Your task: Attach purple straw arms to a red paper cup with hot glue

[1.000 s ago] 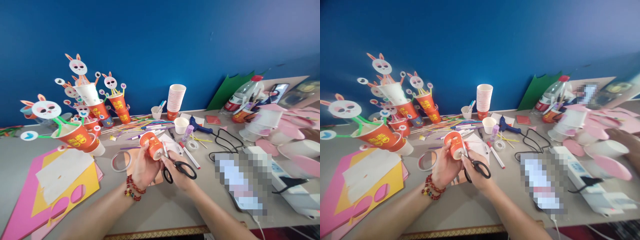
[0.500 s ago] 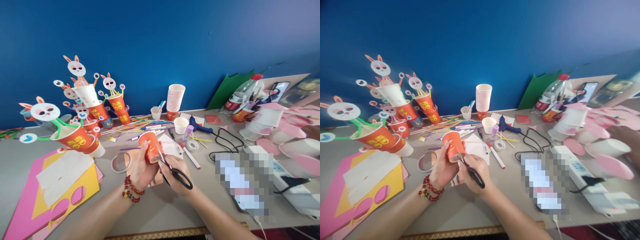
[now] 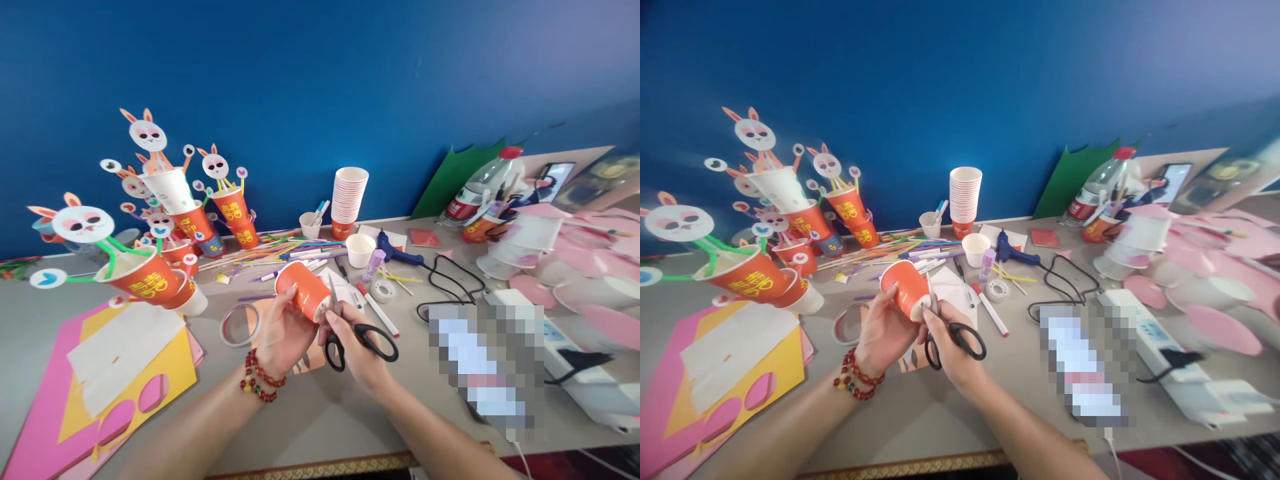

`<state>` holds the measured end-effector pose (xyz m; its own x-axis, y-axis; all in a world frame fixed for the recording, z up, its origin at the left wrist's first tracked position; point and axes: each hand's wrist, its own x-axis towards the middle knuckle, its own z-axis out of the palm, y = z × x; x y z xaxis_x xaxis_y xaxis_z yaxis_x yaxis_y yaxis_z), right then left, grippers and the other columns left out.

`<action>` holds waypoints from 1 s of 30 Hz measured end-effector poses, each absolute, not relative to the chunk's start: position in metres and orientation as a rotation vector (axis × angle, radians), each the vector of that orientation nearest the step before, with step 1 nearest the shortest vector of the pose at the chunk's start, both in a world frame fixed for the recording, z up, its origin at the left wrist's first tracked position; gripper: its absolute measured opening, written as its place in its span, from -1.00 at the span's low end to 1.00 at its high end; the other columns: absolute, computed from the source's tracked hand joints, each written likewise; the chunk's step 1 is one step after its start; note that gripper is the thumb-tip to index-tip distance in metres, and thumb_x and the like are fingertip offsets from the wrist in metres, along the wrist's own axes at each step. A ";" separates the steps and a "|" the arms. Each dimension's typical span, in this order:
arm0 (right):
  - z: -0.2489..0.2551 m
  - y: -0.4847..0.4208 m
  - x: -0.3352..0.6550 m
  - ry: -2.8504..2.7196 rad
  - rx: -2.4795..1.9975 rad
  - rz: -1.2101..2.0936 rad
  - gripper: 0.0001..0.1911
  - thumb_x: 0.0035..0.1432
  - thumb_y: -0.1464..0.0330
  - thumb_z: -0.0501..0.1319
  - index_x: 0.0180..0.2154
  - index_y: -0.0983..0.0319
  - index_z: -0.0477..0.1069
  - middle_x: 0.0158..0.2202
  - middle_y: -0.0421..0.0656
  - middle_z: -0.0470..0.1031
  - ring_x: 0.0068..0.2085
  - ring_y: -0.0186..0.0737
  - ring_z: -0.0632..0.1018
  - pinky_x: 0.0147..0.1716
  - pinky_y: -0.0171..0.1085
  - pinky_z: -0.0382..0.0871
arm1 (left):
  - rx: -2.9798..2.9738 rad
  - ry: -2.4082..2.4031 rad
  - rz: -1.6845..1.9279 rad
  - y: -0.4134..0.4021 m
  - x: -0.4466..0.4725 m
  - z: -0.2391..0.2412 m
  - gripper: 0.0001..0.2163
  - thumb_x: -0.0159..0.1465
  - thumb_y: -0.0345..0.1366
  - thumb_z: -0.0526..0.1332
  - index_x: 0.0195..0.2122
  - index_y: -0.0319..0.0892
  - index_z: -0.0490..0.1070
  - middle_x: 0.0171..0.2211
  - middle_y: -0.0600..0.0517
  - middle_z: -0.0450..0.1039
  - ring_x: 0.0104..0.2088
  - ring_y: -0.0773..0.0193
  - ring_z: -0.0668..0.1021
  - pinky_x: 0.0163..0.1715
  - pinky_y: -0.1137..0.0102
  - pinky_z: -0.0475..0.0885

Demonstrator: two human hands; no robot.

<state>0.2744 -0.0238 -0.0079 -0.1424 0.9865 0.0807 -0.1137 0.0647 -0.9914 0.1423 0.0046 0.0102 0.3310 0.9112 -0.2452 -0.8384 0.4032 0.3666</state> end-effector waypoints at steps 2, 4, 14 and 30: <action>-0.007 -0.024 0.274 -1.213 -0.954 1.344 -0.71 0.33 0.17 0.10 -0.32 0.23 0.41 -0.54 -0.23 0.44 -0.50 -0.33 0.44 -0.50 -0.36 0.28 | 0.208 0.380 1.144 0.004 0.141 0.013 -0.85 0.23 -0.32 0.19 -0.22 -0.27 0.45 -0.31 -0.10 0.53 -0.36 0.15 0.57 -0.40 0.33 0.50; -0.007 -0.024 0.273 -1.181 -0.923 1.377 -0.70 0.32 0.17 0.11 -0.34 0.23 0.41 -0.54 -0.22 0.45 -0.49 -0.33 0.45 -0.48 -0.35 0.30 | 0.215 0.344 1.143 0.003 0.141 0.014 -0.84 0.22 -0.33 0.18 -0.23 -0.28 0.46 -0.30 -0.12 0.53 -0.35 0.14 0.57 -0.40 0.31 0.51; -0.009 -0.025 0.271 -1.313 -1.042 1.272 -0.68 0.31 0.19 0.14 -0.42 0.23 0.41 -0.53 -0.22 0.46 -0.47 -0.32 0.47 -0.48 -0.35 0.29 | 0.154 0.464 1.126 0.005 0.144 0.016 -0.74 0.35 -0.17 0.12 -0.14 -0.28 0.43 -0.40 -0.05 0.50 -0.53 0.28 0.51 -0.49 0.40 0.51; -0.018 -0.028 0.259 -0.828 -0.684 1.834 -0.57 0.30 0.09 0.06 -0.43 0.27 0.41 -0.66 -0.16 0.51 -0.65 -0.34 0.46 -0.65 -0.44 0.22 | 0.128 0.432 1.260 0.004 0.145 0.019 -0.71 0.26 -0.19 0.20 -0.08 -0.23 0.46 -0.12 -0.13 0.55 -0.17 0.12 0.61 -0.17 0.32 0.53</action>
<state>0.2591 -0.0278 -0.0180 -0.3688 0.9248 -0.0929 -0.5418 -0.2951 -0.7870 0.1445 0.0042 0.0191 0.2374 0.9401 -0.2445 -0.8926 0.3105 0.3270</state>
